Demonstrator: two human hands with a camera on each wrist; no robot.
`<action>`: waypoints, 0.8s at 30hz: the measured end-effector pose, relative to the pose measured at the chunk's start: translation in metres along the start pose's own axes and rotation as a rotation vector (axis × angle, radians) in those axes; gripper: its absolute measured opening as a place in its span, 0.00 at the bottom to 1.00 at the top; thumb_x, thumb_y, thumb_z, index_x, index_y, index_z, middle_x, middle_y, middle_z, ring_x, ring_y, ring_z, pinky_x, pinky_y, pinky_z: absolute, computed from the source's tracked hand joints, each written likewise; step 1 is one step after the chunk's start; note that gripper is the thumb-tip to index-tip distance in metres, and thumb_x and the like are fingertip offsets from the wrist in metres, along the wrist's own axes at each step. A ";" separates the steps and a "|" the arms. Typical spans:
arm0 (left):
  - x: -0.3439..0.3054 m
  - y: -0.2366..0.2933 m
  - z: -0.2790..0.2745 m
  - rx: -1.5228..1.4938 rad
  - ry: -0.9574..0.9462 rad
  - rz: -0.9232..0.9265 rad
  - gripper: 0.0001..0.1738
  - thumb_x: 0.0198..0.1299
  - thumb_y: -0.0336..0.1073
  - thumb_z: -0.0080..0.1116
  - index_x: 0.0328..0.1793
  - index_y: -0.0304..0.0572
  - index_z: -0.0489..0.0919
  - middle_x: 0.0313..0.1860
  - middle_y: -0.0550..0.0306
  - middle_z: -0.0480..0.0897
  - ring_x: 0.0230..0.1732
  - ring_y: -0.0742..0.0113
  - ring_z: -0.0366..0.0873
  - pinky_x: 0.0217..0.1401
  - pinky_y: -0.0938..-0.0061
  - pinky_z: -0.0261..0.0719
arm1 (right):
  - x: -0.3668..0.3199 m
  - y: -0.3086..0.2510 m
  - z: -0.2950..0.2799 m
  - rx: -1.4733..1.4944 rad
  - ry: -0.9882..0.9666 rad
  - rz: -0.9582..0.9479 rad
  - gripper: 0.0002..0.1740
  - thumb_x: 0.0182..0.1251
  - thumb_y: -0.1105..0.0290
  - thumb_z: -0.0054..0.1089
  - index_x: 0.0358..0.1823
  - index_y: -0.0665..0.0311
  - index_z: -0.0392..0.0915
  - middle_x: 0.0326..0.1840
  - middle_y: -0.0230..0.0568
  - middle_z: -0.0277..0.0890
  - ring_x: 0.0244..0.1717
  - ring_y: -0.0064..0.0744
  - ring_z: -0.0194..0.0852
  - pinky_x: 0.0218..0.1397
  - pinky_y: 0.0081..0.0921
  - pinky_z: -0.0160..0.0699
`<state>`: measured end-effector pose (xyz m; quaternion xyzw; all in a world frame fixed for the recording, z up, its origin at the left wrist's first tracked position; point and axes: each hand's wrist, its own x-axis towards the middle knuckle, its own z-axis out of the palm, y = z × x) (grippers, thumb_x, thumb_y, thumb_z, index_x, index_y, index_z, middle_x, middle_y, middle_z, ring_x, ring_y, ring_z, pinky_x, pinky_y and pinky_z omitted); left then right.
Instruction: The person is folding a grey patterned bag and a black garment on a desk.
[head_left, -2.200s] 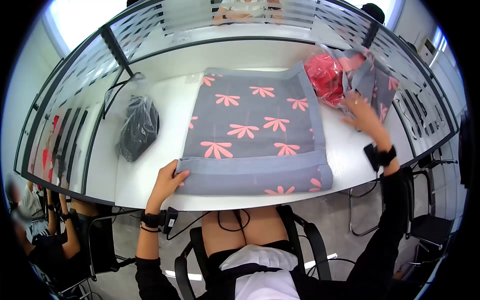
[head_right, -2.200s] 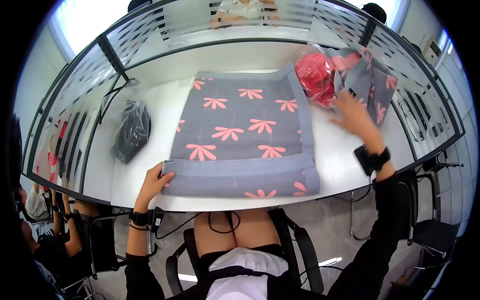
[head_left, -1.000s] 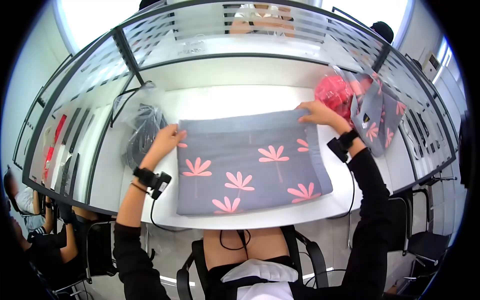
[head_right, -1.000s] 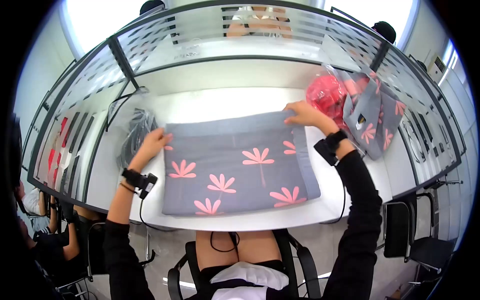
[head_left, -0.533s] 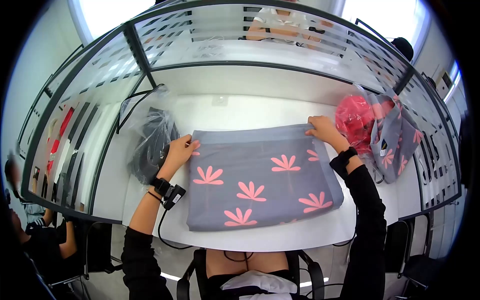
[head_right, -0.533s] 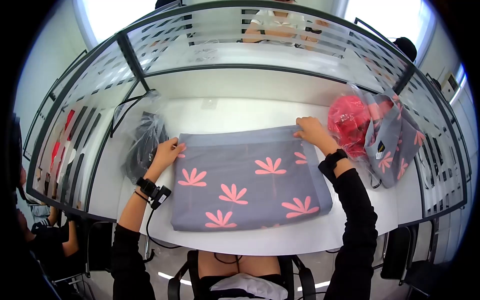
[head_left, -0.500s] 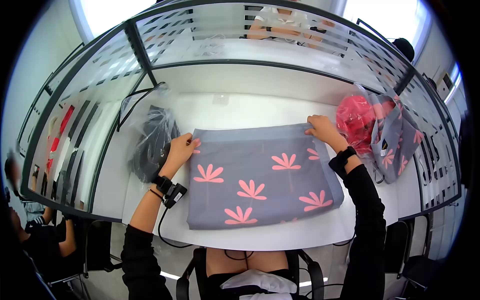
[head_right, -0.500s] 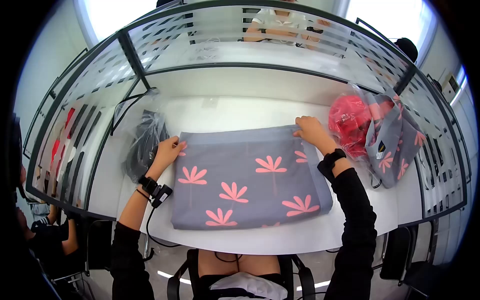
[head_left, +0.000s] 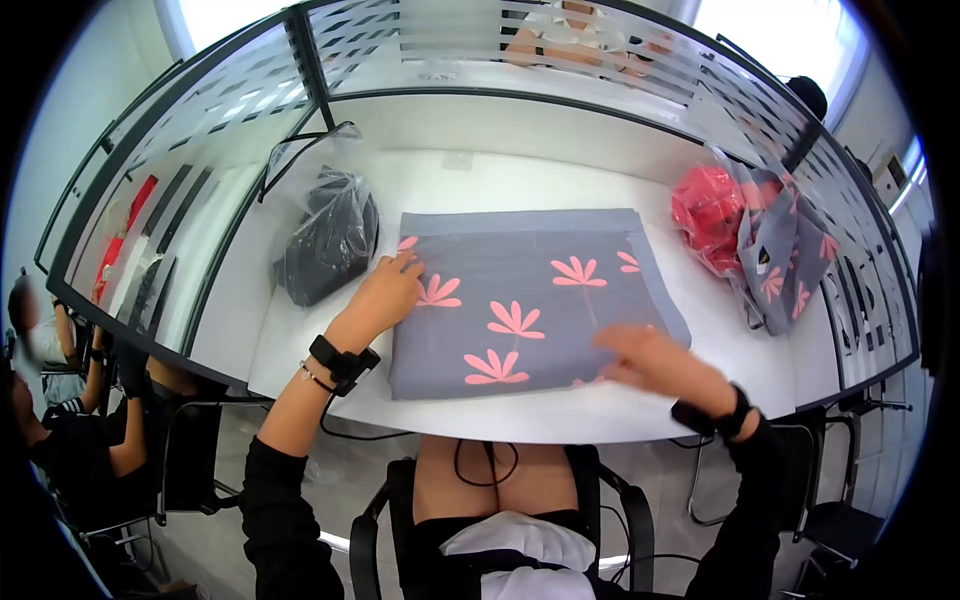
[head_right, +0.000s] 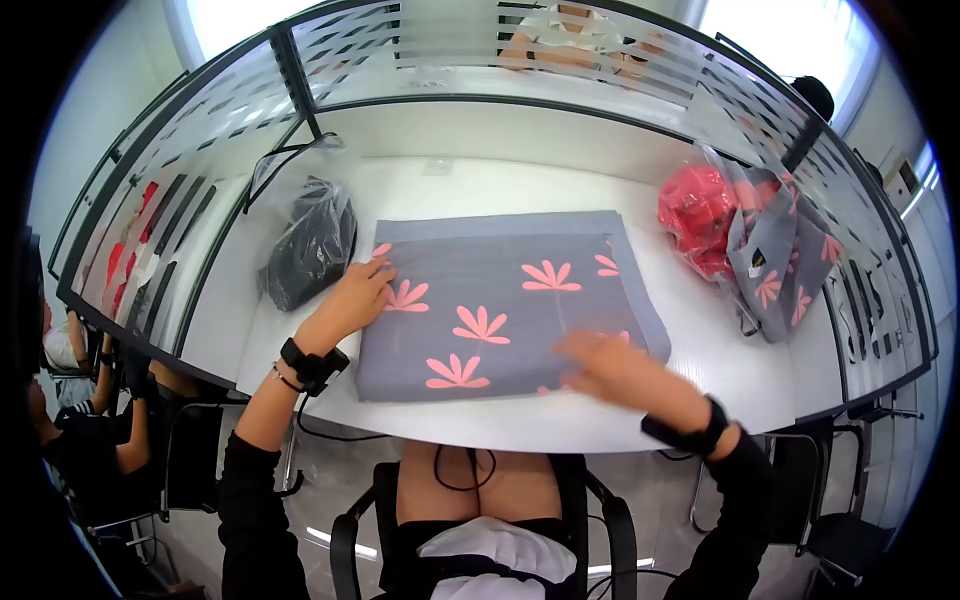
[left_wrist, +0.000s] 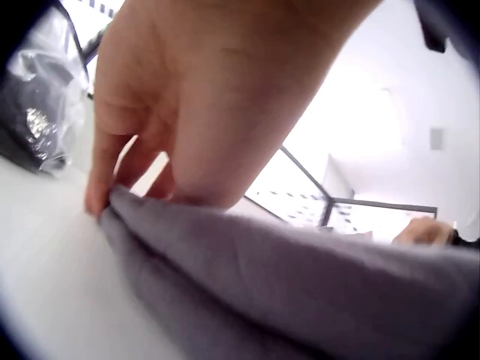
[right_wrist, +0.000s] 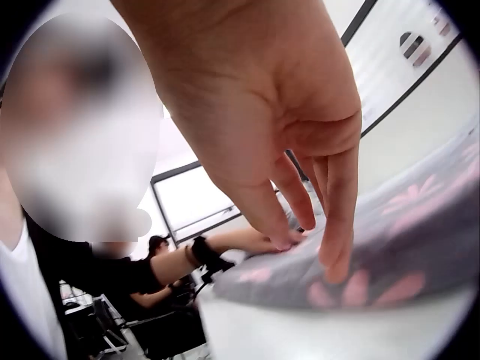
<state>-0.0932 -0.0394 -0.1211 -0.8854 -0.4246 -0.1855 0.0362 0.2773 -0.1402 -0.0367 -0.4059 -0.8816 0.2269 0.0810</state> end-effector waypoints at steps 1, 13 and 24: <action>0.000 0.016 -0.020 -0.022 -0.169 -0.101 0.07 0.47 0.30 0.56 0.30 0.33 0.78 0.41 0.46 0.77 0.47 0.51 0.73 0.52 0.60 0.72 | -0.005 -0.009 0.023 0.056 -0.046 -0.073 0.22 0.58 0.66 0.57 0.54 0.63 0.67 0.57 0.48 0.66 0.50 0.51 0.71 0.46 0.37 0.75; -0.146 0.162 -0.091 -0.190 -0.321 -0.015 0.37 0.40 0.44 0.68 0.58 0.41 0.69 0.60 0.44 0.68 0.55 0.52 0.68 0.60 0.63 0.65 | -0.069 -0.021 0.082 -0.385 0.085 0.095 0.56 0.33 0.66 0.75 0.67 0.70 0.51 0.73 0.61 0.37 0.69 0.59 0.47 0.66 0.51 0.54; -0.139 0.099 -0.042 -0.147 0.023 0.196 0.28 0.45 0.22 0.51 0.56 0.52 0.74 0.60 0.59 0.72 0.59 0.63 0.69 0.64 0.62 0.65 | -0.084 -0.013 0.114 -0.429 0.465 -0.047 0.37 0.40 0.80 0.59 0.59 0.54 0.68 0.65 0.43 0.62 0.67 0.46 0.58 0.66 0.50 0.56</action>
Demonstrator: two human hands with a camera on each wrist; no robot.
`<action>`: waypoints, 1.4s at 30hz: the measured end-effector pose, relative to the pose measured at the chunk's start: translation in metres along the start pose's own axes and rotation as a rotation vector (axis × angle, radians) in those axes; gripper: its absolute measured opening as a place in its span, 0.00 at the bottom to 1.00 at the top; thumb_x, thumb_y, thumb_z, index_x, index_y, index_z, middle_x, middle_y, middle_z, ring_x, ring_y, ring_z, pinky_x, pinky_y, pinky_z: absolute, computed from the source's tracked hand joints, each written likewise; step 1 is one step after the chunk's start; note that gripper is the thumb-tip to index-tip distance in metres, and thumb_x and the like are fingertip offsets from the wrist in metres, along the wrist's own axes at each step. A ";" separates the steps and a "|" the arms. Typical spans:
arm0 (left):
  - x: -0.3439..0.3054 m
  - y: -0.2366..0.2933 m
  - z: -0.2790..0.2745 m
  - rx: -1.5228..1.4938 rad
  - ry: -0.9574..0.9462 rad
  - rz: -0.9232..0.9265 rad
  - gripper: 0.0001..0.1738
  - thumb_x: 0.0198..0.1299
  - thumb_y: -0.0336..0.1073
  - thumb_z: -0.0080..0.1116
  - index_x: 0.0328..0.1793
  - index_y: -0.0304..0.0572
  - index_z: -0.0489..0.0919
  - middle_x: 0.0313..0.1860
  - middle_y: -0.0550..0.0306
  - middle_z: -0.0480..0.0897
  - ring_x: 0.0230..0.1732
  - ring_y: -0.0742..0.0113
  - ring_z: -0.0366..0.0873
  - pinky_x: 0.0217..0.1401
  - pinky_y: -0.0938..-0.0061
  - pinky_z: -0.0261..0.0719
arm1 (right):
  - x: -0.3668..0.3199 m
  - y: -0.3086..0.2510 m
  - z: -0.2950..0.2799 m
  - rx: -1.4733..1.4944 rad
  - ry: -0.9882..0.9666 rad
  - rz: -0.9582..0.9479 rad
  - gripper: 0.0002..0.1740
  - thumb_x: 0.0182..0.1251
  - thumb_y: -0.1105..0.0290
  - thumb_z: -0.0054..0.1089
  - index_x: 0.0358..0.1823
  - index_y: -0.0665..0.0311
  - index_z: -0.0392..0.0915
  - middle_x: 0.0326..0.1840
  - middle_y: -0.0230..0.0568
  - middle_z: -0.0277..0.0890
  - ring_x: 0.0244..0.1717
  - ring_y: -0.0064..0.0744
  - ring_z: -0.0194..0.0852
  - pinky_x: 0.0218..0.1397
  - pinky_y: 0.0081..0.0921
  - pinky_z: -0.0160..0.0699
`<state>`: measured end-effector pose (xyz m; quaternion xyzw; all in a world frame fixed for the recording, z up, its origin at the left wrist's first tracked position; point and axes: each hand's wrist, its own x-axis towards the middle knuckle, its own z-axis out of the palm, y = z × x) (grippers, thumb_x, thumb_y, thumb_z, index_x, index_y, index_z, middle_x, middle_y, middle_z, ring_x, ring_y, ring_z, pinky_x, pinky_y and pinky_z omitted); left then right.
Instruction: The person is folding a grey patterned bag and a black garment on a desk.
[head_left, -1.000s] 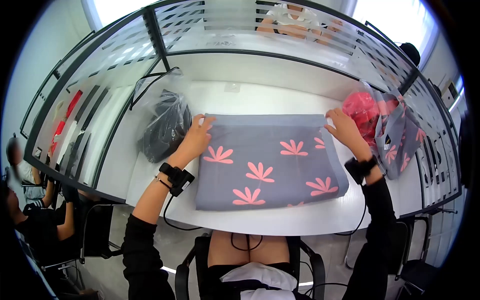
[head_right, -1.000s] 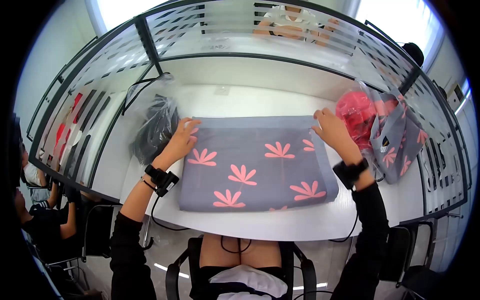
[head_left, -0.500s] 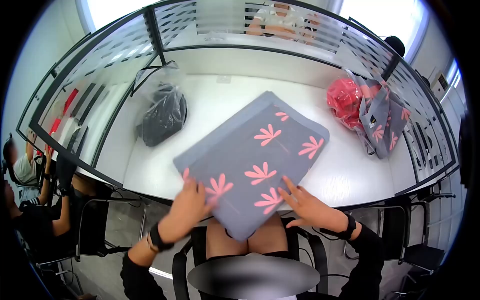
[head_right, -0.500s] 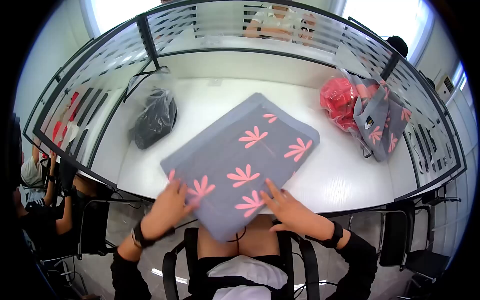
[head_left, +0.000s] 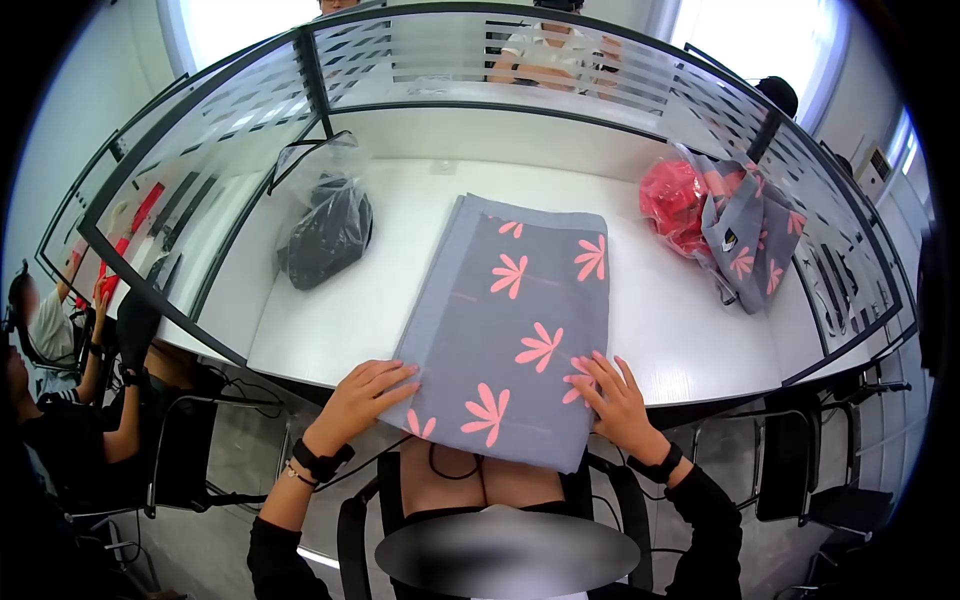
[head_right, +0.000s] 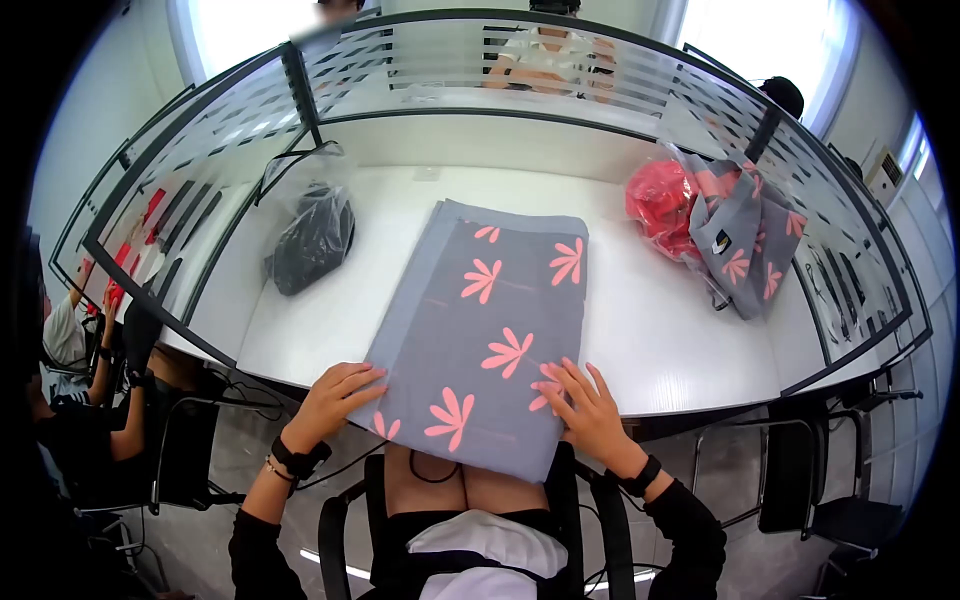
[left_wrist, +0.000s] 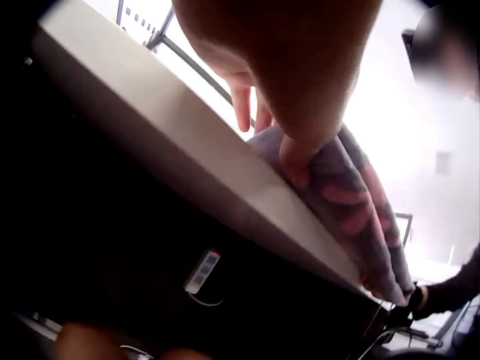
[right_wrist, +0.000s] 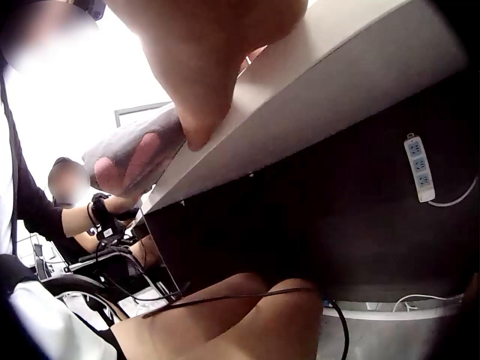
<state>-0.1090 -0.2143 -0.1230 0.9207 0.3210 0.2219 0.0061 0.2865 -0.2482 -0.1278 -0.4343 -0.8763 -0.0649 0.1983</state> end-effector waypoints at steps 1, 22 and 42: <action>0.004 0.002 -0.004 -0.042 0.055 0.015 0.22 0.43 0.22 0.52 0.48 0.46 0.78 0.52 0.59 0.77 0.53 0.60 0.73 0.61 0.65 0.69 | 0.002 -0.003 -0.003 -0.026 0.023 -0.008 0.30 0.43 0.78 0.59 0.54 0.56 0.73 0.62 0.40 0.66 0.65 0.44 0.62 0.64 0.44 0.61; 0.098 -0.104 0.037 -0.641 0.063 -1.001 0.26 0.60 0.46 0.56 0.53 0.29 0.68 0.41 0.44 0.79 0.41 0.62 0.78 0.42 0.74 0.76 | 0.135 0.112 0.030 0.397 -0.334 0.642 0.31 0.61 0.47 0.55 0.20 0.74 0.75 0.15 0.51 0.72 0.19 0.41 0.73 0.23 0.34 0.69; 0.082 0.025 -0.020 -1.717 -0.240 -1.156 0.34 0.58 0.43 0.57 0.67 0.34 0.62 0.61 0.47 0.71 0.60 0.59 0.71 0.60 0.67 0.70 | 0.076 0.077 -0.014 1.444 -0.383 0.901 0.27 0.57 0.63 0.64 0.53 0.74 0.70 0.49 0.41 0.73 0.46 0.25 0.72 0.49 0.20 0.71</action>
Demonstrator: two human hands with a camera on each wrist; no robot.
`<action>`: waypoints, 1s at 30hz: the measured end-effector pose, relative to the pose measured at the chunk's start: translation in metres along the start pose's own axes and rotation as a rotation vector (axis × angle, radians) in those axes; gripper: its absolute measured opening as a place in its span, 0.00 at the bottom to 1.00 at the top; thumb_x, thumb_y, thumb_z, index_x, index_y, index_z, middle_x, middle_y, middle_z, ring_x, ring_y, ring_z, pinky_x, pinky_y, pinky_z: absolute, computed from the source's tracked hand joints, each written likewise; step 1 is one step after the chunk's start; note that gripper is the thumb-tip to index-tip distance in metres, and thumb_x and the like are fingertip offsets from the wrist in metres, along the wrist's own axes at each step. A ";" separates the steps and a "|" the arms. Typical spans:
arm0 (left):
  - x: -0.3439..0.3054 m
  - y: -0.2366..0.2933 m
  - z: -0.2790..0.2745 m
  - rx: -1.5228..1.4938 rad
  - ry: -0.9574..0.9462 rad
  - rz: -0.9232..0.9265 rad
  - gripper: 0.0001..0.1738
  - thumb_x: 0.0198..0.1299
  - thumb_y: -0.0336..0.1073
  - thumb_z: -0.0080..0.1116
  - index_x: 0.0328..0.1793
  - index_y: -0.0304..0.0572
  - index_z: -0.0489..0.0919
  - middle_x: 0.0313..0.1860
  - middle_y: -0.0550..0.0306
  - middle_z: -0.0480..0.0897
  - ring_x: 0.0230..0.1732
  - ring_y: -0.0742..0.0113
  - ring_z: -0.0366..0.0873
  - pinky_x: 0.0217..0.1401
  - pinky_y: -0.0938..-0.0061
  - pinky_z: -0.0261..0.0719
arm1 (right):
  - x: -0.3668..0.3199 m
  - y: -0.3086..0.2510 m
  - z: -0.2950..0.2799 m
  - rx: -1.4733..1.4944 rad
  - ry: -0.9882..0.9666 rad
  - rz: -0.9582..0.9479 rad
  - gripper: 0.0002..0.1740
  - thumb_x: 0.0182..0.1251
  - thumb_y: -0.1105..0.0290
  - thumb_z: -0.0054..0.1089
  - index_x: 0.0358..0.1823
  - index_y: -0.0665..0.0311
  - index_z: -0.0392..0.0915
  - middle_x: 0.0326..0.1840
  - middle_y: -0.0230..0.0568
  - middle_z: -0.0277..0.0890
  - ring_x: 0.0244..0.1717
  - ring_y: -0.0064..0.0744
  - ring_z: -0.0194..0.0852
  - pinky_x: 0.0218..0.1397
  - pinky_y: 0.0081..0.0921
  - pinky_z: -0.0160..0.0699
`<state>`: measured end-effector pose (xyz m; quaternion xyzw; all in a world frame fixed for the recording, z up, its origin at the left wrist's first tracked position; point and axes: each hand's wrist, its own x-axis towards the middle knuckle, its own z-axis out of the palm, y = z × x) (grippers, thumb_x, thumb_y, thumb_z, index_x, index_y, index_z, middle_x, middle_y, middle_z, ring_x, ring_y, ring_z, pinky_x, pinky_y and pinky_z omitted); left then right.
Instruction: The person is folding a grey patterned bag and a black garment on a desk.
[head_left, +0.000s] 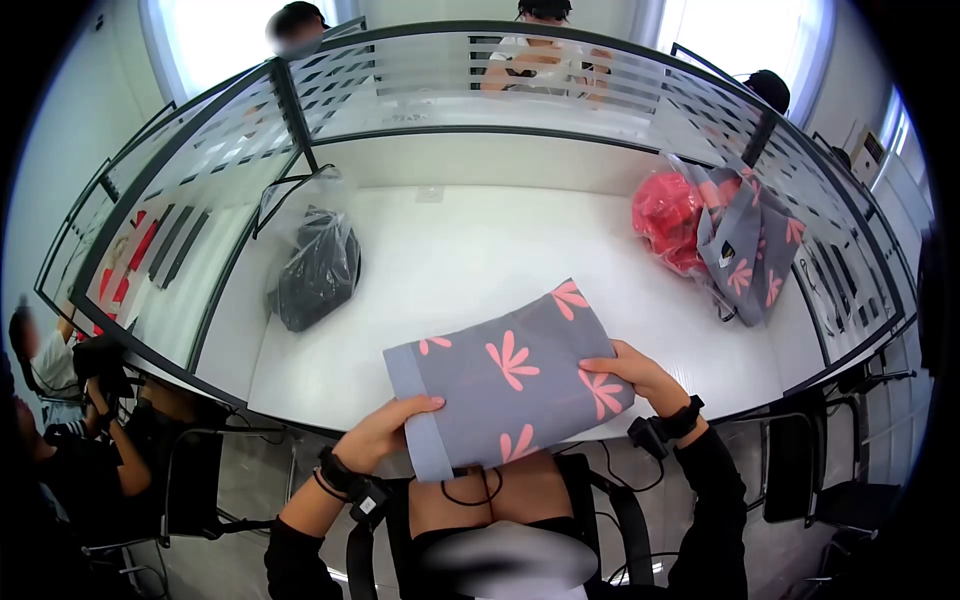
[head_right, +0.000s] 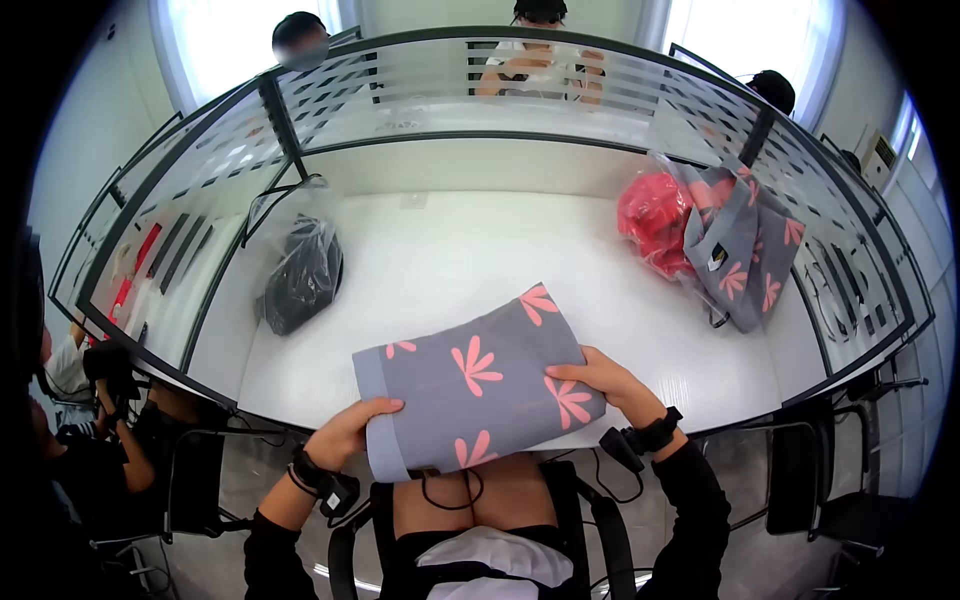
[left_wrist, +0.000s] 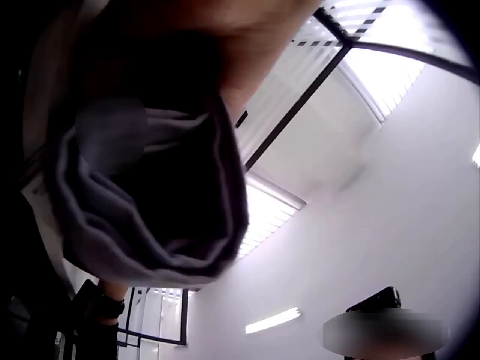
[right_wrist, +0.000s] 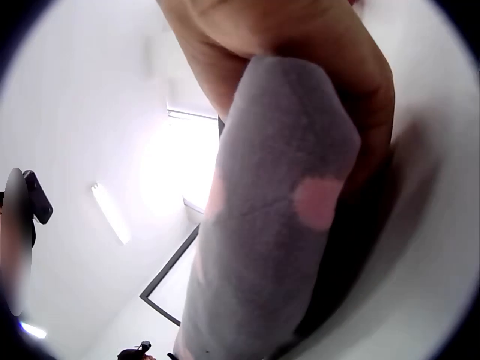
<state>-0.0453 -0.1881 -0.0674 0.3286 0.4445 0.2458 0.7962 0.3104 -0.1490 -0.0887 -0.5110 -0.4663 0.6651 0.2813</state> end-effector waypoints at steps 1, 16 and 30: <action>0.001 -0.024 -0.011 0.269 -0.053 0.390 0.34 0.58 0.45 0.54 0.66 0.33 0.62 0.61 0.45 0.70 0.59 0.57 0.70 0.60 0.66 0.69 | -0.004 0.000 -0.002 -0.047 -0.017 -0.002 0.25 0.60 0.63 0.61 0.54 0.73 0.68 0.48 0.41 0.73 0.43 0.26 0.72 0.48 0.21 0.73; -0.251 -0.080 -0.075 0.852 2.384 1.573 0.25 0.58 0.32 0.49 0.63 0.39 0.66 0.56 0.37 0.71 0.57 0.43 0.70 0.58 0.52 0.70 | 0.002 -0.014 -0.022 -0.118 -0.040 -0.083 0.12 0.67 0.66 0.49 0.45 0.67 0.72 0.32 0.35 0.74 0.34 0.22 0.74 0.43 0.19 0.76; -0.138 0.006 -0.354 1.356 1.276 0.985 0.12 0.61 0.30 0.45 0.44 0.30 0.75 0.36 0.40 0.80 0.40 0.45 0.80 0.42 0.64 0.75 | -0.016 0.014 0.002 -0.273 -0.250 -0.175 0.11 0.68 0.71 0.48 0.46 0.71 0.72 0.35 0.41 0.77 0.37 0.27 0.77 0.43 0.23 0.77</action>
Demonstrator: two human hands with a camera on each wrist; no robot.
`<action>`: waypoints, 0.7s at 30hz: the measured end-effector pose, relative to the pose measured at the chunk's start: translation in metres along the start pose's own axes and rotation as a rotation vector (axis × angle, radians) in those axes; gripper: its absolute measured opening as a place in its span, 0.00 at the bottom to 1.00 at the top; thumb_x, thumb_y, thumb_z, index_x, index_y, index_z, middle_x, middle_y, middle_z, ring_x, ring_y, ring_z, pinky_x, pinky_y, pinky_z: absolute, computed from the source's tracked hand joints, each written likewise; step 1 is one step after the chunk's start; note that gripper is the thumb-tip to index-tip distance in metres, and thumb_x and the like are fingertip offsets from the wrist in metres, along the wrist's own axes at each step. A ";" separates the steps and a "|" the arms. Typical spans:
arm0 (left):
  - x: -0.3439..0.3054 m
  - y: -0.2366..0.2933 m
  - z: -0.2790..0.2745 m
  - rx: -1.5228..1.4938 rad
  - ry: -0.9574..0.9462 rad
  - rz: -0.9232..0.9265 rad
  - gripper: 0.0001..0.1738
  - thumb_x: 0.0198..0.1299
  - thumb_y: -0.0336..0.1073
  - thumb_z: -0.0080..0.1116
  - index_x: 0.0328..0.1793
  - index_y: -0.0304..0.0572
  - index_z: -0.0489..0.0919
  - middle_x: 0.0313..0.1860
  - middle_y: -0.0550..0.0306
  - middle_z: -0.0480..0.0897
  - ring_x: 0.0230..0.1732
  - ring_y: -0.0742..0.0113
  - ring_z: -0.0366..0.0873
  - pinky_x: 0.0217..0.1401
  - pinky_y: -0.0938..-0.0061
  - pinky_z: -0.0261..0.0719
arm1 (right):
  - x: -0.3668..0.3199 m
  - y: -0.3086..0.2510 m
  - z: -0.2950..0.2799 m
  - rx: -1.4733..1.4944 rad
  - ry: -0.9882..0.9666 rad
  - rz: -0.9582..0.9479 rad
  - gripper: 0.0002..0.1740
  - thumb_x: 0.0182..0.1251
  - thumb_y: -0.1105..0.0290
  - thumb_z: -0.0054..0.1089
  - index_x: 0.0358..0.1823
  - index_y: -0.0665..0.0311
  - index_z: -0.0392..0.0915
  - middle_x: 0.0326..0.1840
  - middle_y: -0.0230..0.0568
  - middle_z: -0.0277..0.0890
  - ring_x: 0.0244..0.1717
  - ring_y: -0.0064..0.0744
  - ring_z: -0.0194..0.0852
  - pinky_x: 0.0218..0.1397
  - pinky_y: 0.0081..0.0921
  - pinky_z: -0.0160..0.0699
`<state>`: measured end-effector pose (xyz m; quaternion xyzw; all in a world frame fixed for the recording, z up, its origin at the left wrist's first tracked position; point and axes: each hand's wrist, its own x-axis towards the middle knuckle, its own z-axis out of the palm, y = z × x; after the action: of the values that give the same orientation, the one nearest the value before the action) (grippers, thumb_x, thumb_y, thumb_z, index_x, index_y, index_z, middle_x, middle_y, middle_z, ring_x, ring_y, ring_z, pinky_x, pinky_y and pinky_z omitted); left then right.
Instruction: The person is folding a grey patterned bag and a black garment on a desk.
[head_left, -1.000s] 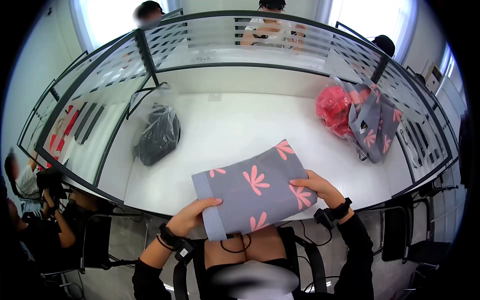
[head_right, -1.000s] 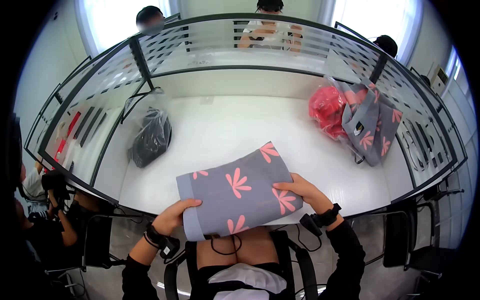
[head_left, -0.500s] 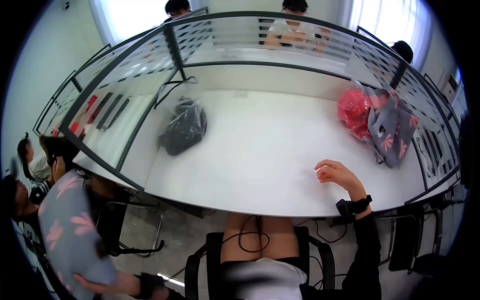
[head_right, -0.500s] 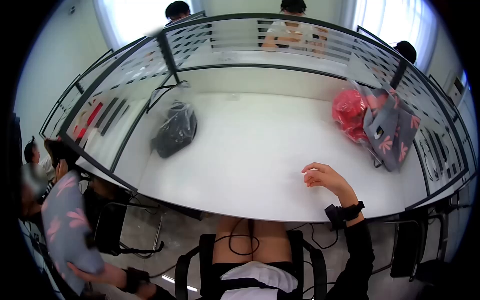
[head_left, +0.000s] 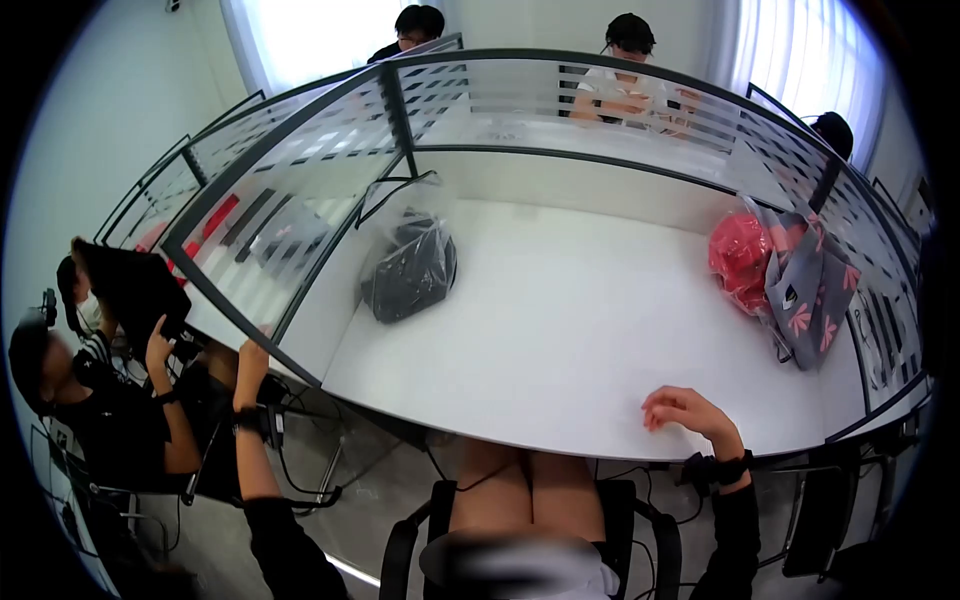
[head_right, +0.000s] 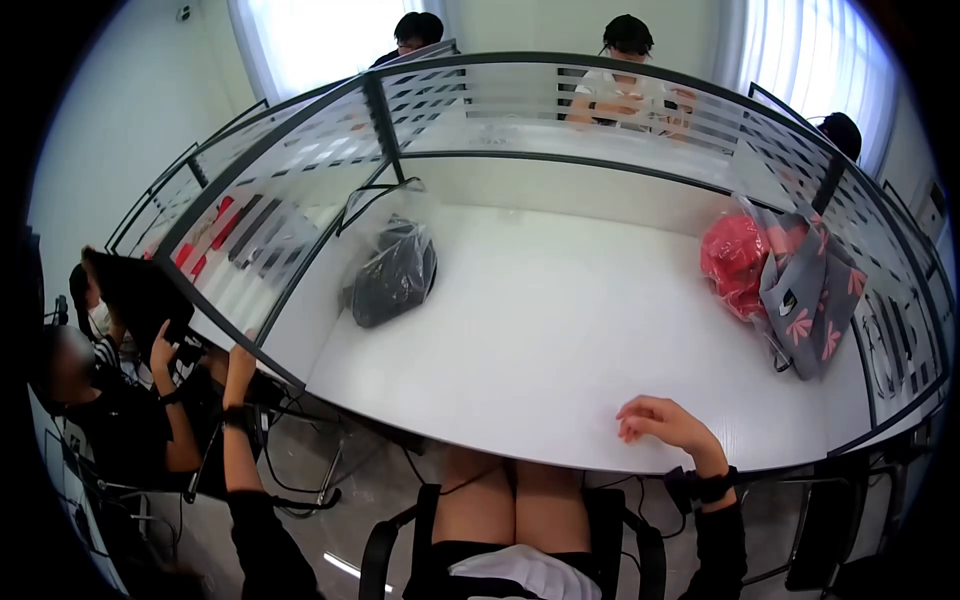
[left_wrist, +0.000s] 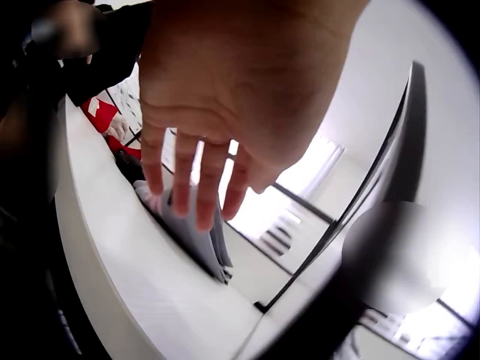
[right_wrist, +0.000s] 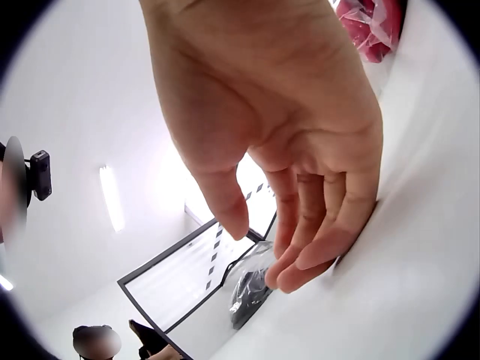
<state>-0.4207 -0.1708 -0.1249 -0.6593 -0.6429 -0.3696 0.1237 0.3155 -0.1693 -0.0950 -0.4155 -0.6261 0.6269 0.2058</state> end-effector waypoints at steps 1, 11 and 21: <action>-0.008 0.006 -0.005 0.048 -0.112 -0.210 0.12 0.62 0.31 0.46 0.44 0.29 0.75 0.34 0.43 0.80 0.39 0.52 0.80 0.41 0.68 0.75 | -0.006 0.002 -0.002 0.006 -0.029 0.017 0.11 0.68 0.72 0.49 0.46 0.71 0.72 0.36 0.41 0.77 0.37 0.28 0.76 0.44 0.24 0.77; -0.067 0.162 0.002 -0.189 0.493 -0.381 0.07 0.58 0.21 0.42 0.35 0.35 0.73 0.30 0.60 0.73 0.28 0.74 0.70 0.33 0.80 0.70 | -0.005 0.005 -0.078 -0.241 0.407 -0.147 0.09 0.64 0.70 0.55 0.43 0.67 0.75 0.34 0.34 0.77 0.35 0.24 0.76 0.39 0.20 0.75; 0.018 0.305 0.056 -0.934 0.151 -0.219 0.09 0.57 0.18 0.41 0.29 0.35 0.71 0.33 0.58 0.72 0.26 0.77 0.67 0.31 0.84 0.66 | -0.043 0.037 -0.227 -1.497 1.566 0.076 0.30 0.51 0.61 0.64 0.54 0.64 0.66 0.52 0.57 0.68 0.52 0.54 0.69 0.55 0.46 0.65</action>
<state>-0.1182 -0.1652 -0.0570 -0.5444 -0.4630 -0.6762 -0.1789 0.5261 -0.0681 -0.0896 -0.7398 -0.5313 -0.3477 0.2227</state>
